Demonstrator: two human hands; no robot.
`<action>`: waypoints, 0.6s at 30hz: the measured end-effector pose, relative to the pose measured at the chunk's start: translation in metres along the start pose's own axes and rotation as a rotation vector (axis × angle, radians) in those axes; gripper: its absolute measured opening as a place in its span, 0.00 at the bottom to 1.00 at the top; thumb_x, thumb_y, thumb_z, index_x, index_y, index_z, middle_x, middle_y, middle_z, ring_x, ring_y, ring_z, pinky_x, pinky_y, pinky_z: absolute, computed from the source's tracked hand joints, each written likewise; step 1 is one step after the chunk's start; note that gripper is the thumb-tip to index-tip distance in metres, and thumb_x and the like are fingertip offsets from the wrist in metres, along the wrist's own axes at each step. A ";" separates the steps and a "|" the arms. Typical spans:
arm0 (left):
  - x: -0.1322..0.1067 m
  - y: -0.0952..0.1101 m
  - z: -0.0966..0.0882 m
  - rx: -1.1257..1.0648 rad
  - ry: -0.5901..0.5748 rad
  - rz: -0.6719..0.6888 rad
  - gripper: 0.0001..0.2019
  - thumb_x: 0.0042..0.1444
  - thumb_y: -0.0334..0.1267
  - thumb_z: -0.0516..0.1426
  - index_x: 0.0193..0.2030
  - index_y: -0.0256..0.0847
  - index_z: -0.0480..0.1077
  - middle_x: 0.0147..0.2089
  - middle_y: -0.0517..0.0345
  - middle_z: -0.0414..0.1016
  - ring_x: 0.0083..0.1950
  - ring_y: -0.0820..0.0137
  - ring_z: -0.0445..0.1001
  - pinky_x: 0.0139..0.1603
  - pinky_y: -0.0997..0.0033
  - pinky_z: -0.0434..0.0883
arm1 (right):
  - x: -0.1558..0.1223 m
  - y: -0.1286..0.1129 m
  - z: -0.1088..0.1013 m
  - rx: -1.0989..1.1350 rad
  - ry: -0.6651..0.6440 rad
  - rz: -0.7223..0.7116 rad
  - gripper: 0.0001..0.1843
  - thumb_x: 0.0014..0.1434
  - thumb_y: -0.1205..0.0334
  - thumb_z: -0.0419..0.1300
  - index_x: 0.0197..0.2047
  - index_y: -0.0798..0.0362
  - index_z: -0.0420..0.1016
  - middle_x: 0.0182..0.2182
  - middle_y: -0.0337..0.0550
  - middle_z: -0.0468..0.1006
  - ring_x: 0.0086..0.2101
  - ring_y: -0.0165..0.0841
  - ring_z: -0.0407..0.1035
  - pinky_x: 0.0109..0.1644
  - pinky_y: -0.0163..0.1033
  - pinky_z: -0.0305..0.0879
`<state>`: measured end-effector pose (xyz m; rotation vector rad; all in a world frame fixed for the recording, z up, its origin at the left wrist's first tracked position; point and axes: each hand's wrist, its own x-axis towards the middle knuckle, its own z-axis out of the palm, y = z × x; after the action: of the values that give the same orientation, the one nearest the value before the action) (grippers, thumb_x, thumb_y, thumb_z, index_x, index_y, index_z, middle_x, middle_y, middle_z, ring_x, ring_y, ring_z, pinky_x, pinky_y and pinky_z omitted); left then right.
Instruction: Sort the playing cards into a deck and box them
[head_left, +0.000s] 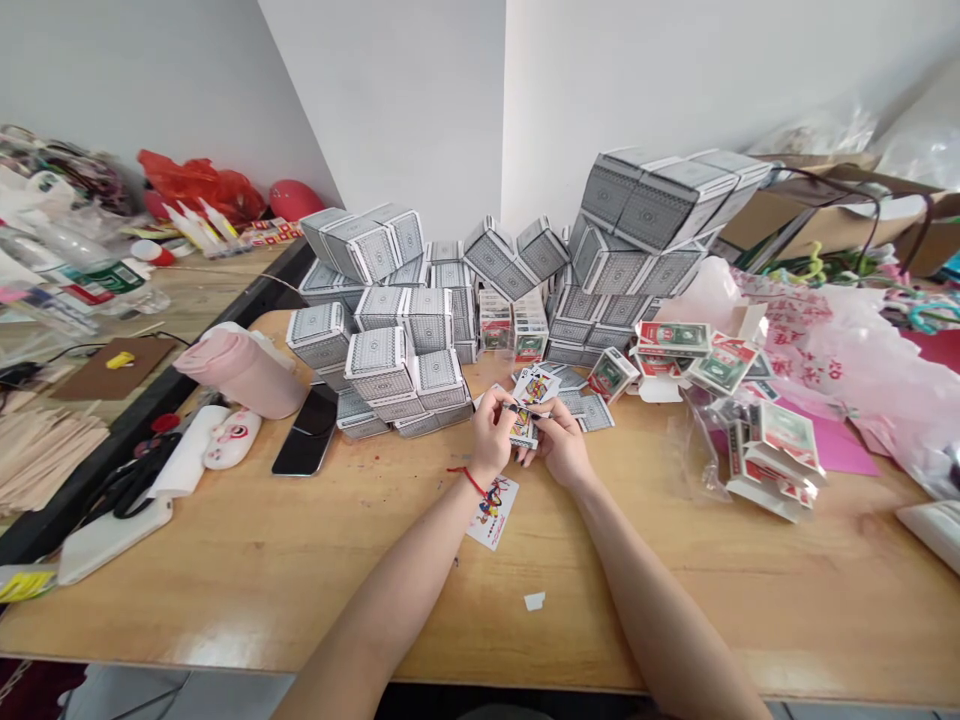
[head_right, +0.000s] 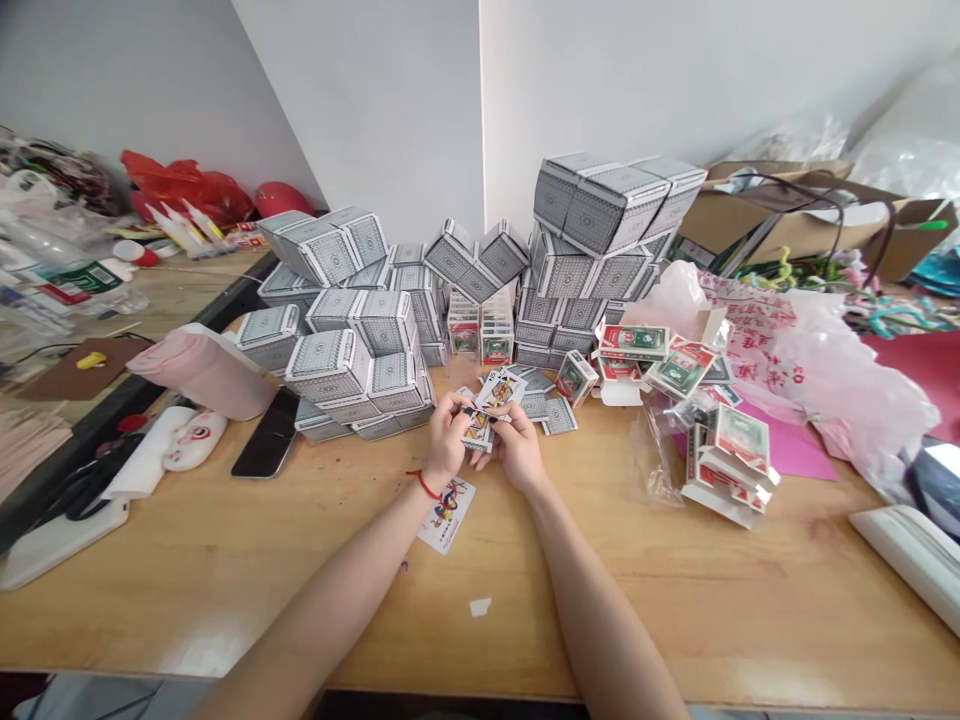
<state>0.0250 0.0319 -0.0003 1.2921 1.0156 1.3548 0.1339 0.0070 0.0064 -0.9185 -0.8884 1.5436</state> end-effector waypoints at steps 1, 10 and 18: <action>0.000 0.001 -0.001 -0.004 -0.003 0.002 0.08 0.52 0.42 0.52 0.30 0.40 0.60 0.22 0.66 0.59 0.18 0.80 0.59 0.19 0.80 0.58 | -0.001 -0.001 0.000 0.028 -0.029 0.012 0.13 0.49 0.56 0.53 0.38 0.47 0.56 0.16 0.31 0.71 0.15 0.33 0.67 0.15 0.35 0.63; 0.002 0.005 -0.004 0.105 -0.021 0.116 0.08 0.52 0.41 0.54 0.33 0.39 0.66 0.26 0.61 0.66 0.26 0.76 0.64 0.27 0.77 0.63 | 0.004 0.000 -0.002 0.054 -0.038 0.105 0.18 0.51 0.47 0.55 0.38 0.50 0.59 0.19 0.34 0.71 0.17 0.32 0.68 0.16 0.35 0.65; 0.007 0.004 -0.002 0.191 0.021 0.103 0.12 0.52 0.40 0.55 0.41 0.40 0.72 0.39 0.53 0.75 0.38 0.69 0.72 0.39 0.70 0.68 | 0.005 0.002 -0.008 -0.011 0.033 0.010 0.18 0.50 0.47 0.59 0.32 0.49 0.56 0.20 0.32 0.70 0.20 0.31 0.70 0.20 0.35 0.69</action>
<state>0.0229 0.0384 0.0052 1.4925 1.1281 1.3765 0.1397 0.0122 0.0004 -0.9548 -0.8702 1.5288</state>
